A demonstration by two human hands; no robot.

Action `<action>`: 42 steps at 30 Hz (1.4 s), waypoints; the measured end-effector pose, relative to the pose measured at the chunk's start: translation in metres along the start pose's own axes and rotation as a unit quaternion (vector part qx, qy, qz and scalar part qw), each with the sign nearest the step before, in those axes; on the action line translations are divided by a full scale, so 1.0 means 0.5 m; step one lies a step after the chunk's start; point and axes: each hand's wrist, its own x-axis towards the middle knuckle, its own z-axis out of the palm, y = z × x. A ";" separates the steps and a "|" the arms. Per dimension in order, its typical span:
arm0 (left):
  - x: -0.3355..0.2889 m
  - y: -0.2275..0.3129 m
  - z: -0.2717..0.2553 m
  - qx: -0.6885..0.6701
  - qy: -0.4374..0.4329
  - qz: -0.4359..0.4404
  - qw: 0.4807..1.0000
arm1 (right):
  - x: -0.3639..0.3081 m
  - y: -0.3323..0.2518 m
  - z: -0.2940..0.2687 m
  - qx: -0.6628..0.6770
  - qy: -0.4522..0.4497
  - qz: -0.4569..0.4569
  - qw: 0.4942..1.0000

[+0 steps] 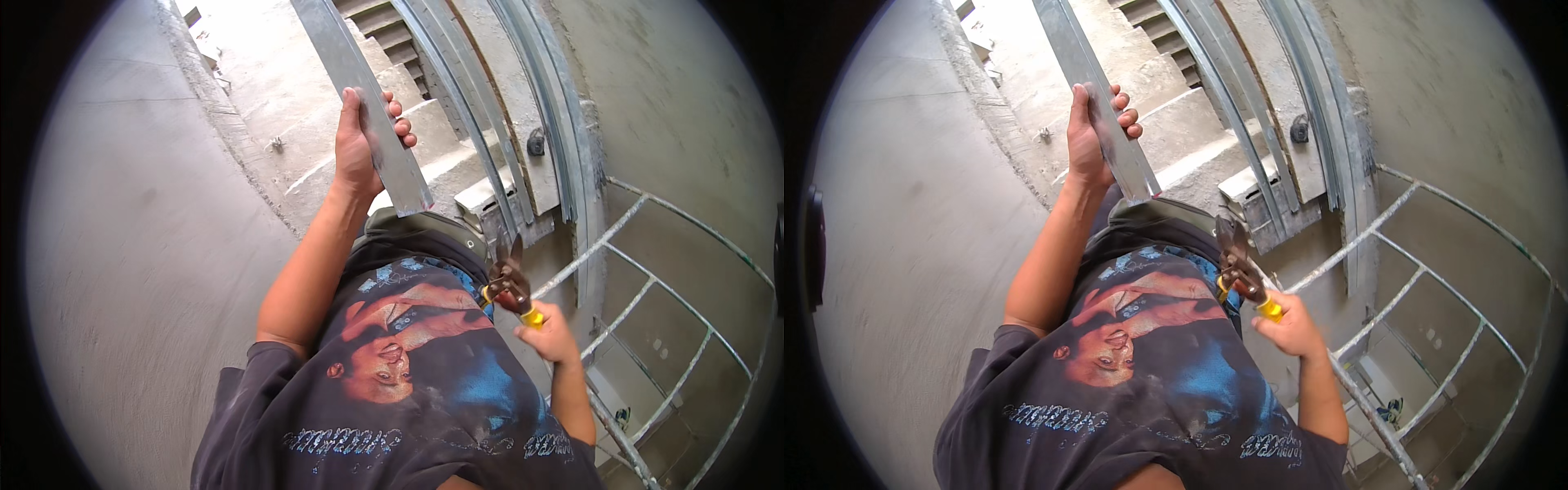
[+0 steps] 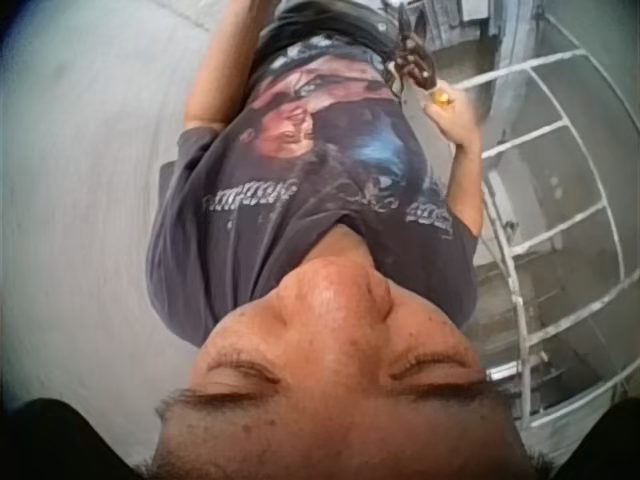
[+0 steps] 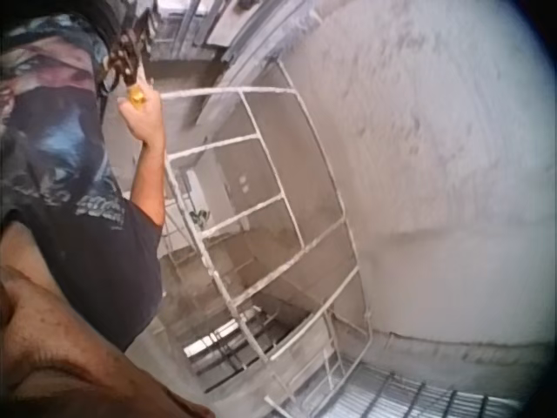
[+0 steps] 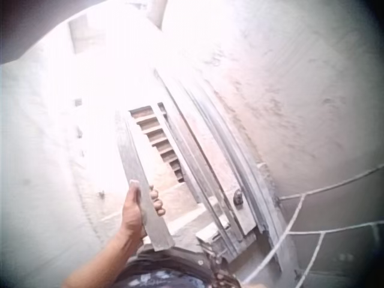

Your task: The person measures a long metal bar using a tape measure and cuts it with tin snips. They repeat this process for multiple bars, stacking the cut pieces on the floor.

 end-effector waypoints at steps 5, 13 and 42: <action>-0.019 0.027 -0.032 -0.085 -0.020 0.002 0.996 | 0.074 0.020 0.132 0.115 0.227 -0.071 0.965; -0.022 0.055 -0.026 -0.108 -0.052 0.005 0.993 | 0.135 -0.074 0.092 -0.186 0.134 -0.048 0.972; -0.023 0.062 -0.041 -0.111 -0.039 -0.006 0.993 | 0.191 -0.233 0.058 -0.222 0.009 0.059 0.973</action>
